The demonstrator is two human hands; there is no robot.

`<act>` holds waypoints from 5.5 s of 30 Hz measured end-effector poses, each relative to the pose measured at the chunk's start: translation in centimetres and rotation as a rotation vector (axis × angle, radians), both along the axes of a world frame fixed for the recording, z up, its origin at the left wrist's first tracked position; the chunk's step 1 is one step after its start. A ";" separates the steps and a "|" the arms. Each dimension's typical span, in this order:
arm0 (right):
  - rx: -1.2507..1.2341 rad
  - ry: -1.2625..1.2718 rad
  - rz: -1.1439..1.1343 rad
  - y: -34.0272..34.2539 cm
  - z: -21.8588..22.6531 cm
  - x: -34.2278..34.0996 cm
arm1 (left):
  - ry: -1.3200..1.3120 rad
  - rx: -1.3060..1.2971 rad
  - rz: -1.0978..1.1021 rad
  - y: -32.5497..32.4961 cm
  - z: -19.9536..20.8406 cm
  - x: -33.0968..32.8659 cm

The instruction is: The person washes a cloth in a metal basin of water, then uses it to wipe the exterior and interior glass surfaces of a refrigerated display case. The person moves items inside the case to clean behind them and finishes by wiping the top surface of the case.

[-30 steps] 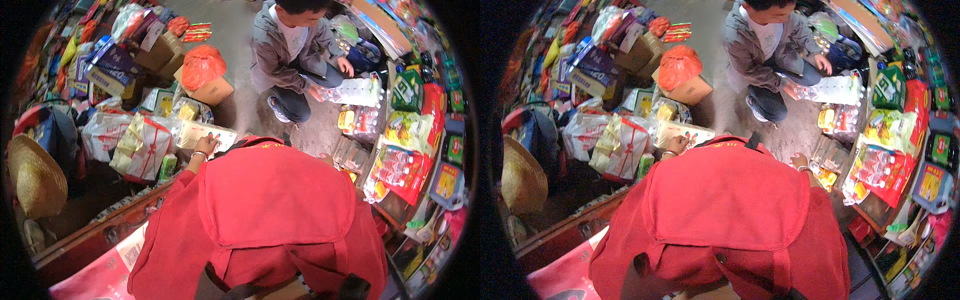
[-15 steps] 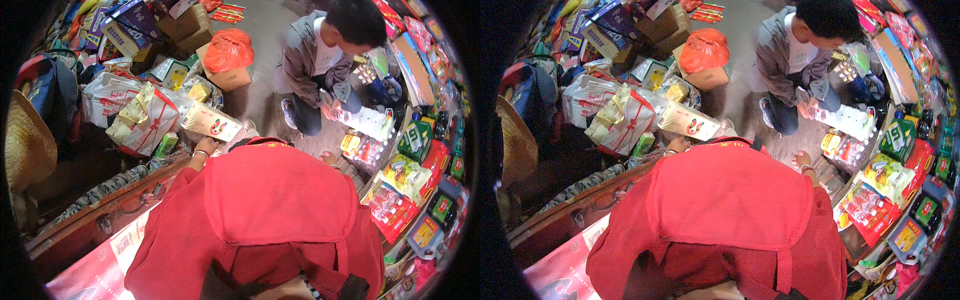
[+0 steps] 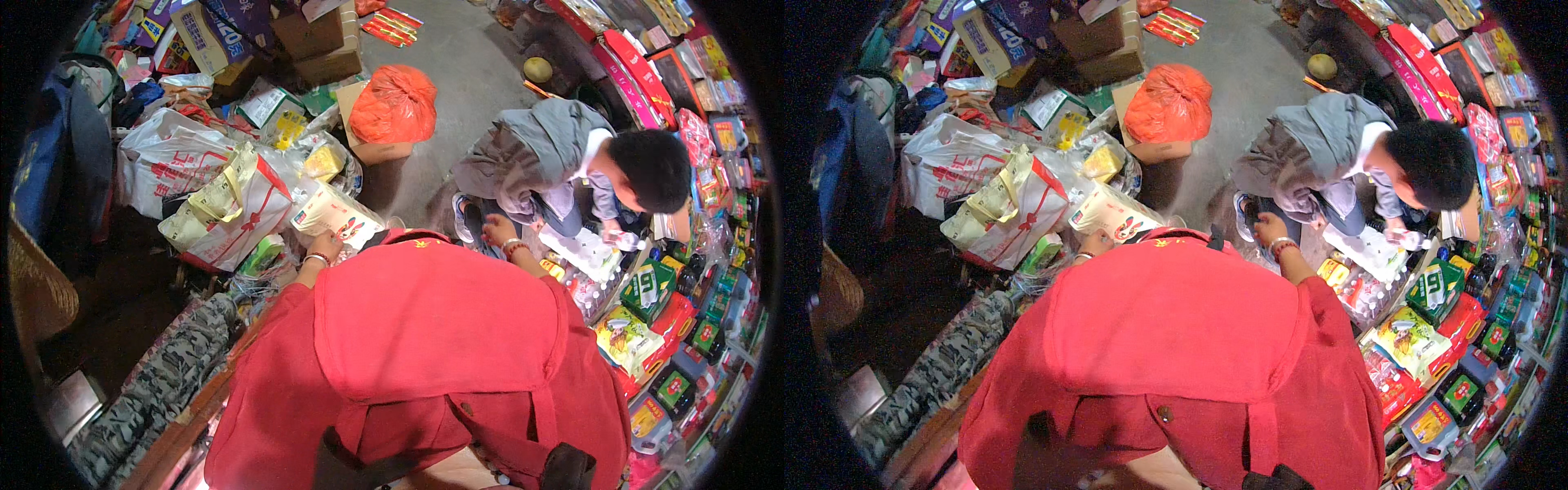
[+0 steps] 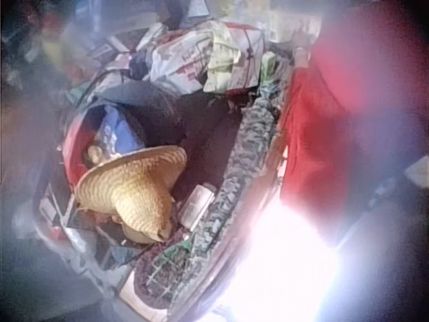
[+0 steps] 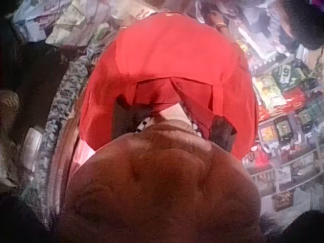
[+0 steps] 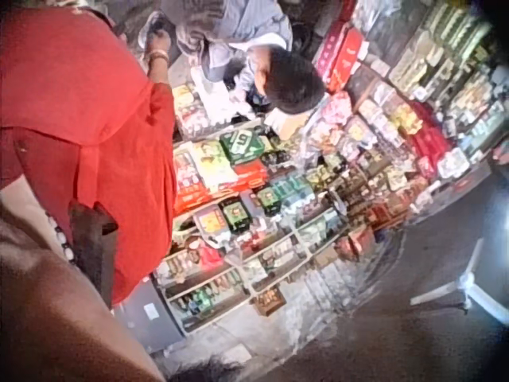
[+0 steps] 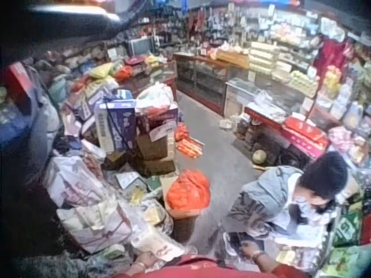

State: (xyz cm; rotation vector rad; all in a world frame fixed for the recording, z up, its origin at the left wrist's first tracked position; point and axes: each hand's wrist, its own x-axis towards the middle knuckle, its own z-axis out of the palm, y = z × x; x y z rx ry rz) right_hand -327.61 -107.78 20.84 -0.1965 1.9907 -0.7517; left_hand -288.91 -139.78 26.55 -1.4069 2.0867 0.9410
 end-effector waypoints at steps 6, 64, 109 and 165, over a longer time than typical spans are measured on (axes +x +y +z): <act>-0.135 0.059 0.087 -13.7 2.2 -2.8 | 0.047 -0.016 0.056 -3.1 -1.8 1.9; 0.045 0.436 0.614 -43.1 -1.9 -16.7 | 0.161 0.043 0.557 -1.6 -4.7 -4.9; -0.894 1.091 0.928 -108.1 30.4 -35.5 | 0.122 -0.043 1.437 9.4 -9.6 -36.2; -0.077 0.417 1.831 -70.6 0.7 -43.1 | -0.010 0.040 1.302 0.3 -2.8 -39.0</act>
